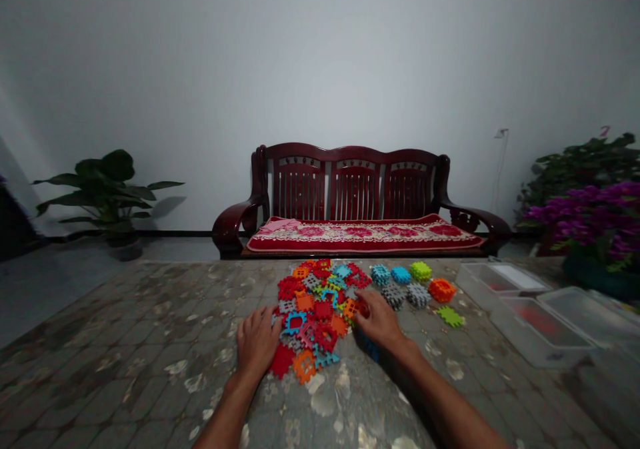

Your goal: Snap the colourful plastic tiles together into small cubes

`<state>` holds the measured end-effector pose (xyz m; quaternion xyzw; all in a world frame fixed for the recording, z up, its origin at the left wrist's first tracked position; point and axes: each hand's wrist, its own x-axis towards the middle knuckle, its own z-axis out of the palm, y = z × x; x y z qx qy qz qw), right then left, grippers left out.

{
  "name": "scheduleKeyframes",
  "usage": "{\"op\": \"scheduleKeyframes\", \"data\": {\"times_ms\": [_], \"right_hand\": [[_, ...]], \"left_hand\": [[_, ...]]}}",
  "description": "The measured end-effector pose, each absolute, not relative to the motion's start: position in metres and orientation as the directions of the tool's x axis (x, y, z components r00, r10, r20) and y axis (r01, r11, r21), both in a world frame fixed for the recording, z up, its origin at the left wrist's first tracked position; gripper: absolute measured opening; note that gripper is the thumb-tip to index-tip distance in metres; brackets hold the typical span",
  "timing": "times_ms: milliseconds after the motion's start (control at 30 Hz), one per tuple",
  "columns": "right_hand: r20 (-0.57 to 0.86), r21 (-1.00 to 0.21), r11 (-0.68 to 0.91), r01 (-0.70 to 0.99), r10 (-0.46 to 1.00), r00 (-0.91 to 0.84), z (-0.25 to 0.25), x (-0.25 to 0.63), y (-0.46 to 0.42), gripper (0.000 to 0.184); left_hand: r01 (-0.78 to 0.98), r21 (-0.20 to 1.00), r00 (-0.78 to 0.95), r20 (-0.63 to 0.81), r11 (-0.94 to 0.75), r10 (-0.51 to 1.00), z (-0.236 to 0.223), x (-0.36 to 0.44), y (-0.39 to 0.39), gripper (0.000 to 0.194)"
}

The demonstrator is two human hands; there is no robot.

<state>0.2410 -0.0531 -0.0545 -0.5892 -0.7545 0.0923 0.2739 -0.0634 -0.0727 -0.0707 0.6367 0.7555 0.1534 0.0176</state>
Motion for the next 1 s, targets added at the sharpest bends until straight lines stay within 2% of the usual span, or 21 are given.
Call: {"op": "scheduleKeyframes", "data": {"times_ms": [100,233,467,633,833,1000], "right_hand": [[0.228,-0.392,0.237,0.889,0.961,-0.156,-0.046,0.238,-0.059,0.064],[0.154,-0.340,0.211,0.917,0.974,-0.167,-0.042,0.237,-0.065,0.059],[0.165,-0.297,0.208,0.932,0.973,-0.164,-0.048,0.237,-0.066,0.053],[0.218,-0.325,0.262,0.909,0.956,-0.197,-0.049,0.239,-0.067,0.054],[0.166,-0.317,0.243,0.917,0.966,-0.199,-0.042,0.236,-0.071,0.046],[0.204,-0.329,0.264,0.907,0.957,-0.204,-0.044,0.235,-0.072,0.045]], "left_hand": [[0.956,0.260,-0.188,0.193,0.135,0.963,-0.074,-0.064,-0.072,0.045],[0.959,0.247,-0.187,0.190,0.138,0.964,-0.074,-0.065,-0.071,0.046],[0.961,0.238,-0.181,0.176,0.137,0.968,-0.072,-0.064,-0.072,0.046],[0.962,0.233,-0.183,0.174,0.140,0.968,-0.072,-0.064,-0.072,0.046],[0.965,0.226,-0.170,0.162,0.131,0.972,-0.070,-0.064,-0.072,0.047],[0.963,0.232,-0.179,0.173,0.137,0.968,-0.071,-0.064,-0.072,0.046]]}}
